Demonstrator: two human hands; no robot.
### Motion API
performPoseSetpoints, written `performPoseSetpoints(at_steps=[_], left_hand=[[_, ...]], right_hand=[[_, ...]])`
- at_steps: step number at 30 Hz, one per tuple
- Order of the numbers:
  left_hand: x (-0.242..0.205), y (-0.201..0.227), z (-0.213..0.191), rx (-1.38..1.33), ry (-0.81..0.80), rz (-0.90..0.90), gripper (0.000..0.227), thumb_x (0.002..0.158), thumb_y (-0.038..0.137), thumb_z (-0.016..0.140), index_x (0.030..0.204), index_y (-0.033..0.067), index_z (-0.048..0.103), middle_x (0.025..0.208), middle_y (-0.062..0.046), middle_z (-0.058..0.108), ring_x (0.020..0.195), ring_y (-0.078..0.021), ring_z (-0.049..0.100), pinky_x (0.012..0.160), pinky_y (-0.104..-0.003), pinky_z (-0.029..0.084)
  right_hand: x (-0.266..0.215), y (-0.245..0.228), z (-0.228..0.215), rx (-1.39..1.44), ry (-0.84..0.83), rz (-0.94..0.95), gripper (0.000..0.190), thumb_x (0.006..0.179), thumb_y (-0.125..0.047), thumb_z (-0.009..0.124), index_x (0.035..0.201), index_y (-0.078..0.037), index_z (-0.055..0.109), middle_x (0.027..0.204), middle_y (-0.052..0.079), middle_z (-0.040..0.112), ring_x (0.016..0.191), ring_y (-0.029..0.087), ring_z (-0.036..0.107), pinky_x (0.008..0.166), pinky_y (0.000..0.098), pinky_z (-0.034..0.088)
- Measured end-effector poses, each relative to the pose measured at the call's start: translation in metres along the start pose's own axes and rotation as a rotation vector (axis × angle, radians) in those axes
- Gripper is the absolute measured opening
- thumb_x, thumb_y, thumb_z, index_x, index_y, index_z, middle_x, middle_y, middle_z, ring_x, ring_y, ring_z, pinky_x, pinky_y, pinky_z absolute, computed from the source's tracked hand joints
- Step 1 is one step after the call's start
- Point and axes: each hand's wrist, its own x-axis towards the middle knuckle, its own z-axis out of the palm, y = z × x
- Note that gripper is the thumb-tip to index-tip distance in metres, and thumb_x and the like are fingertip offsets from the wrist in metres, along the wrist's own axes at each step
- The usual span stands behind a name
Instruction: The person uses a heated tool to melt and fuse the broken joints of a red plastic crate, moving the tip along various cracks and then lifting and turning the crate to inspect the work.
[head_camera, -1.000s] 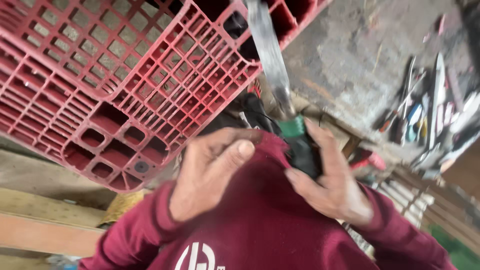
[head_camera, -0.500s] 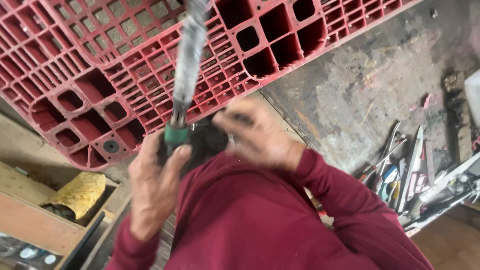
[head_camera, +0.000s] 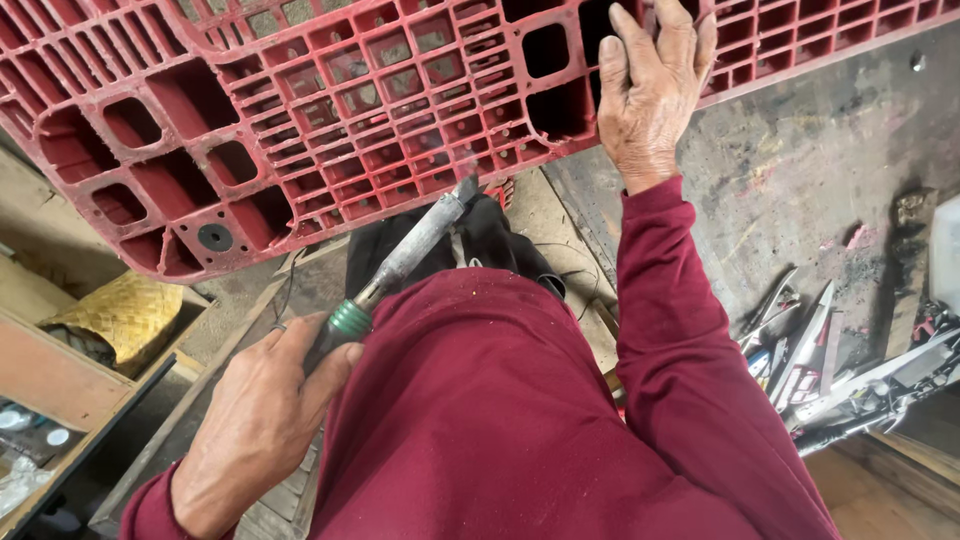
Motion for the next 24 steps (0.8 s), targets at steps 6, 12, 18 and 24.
performPoseSetpoints(at_steps=[6,12,18,24], left_hand=[[0.014,0.002,0.002,0.022,-0.034,0.005,0.037,0.092,0.036,0.063,0.100,-0.0005,0.063,0.079,-0.028,0.067,0.076,-0.0480,0.065,0.064,-0.057,0.047],[0.024,0.013,0.001,0.073,-0.041,0.014,0.040,0.092,0.039,0.062,0.100,-0.0004,0.063,0.080,-0.027,0.067,0.075,-0.0470,0.065,0.064,-0.056,0.048],[0.031,0.025,-0.008,0.181,-0.029,0.018,0.045,0.093,0.039,0.062,0.110,-0.0021,0.063,0.083,-0.027,0.068,0.075,-0.0458,0.067,0.065,-0.054,0.052],[0.031,0.039,-0.015,0.194,-0.006,0.044,0.047,0.090,0.037,0.066,0.116,-0.0024,0.064,0.085,-0.027,0.069,0.075,-0.0449,0.069,0.064,-0.053,0.053]], right_hand=[[0.000,0.000,0.000,0.019,-0.003,0.030,0.028,0.116,-0.028,0.064,0.132,-0.009,0.076,0.145,0.009,0.058,0.140,0.027,0.052,0.127,0.0535,0.018],[0.000,0.000,-0.001,0.027,-0.013,0.040,0.028,0.116,-0.028,0.063,0.131,-0.009,0.076,0.145,0.009,0.059,0.140,0.027,0.052,0.127,0.0533,0.017],[0.002,0.000,-0.002,0.049,-0.014,0.046,0.026,0.115,-0.027,0.065,0.130,-0.009,0.076,0.146,0.008,0.058,0.141,0.026,0.052,0.128,0.0534,0.017],[0.004,0.001,-0.003,0.050,-0.016,0.036,0.025,0.115,-0.027,0.066,0.129,-0.009,0.077,0.146,0.006,0.058,0.140,0.025,0.052,0.128,0.0534,0.017]])
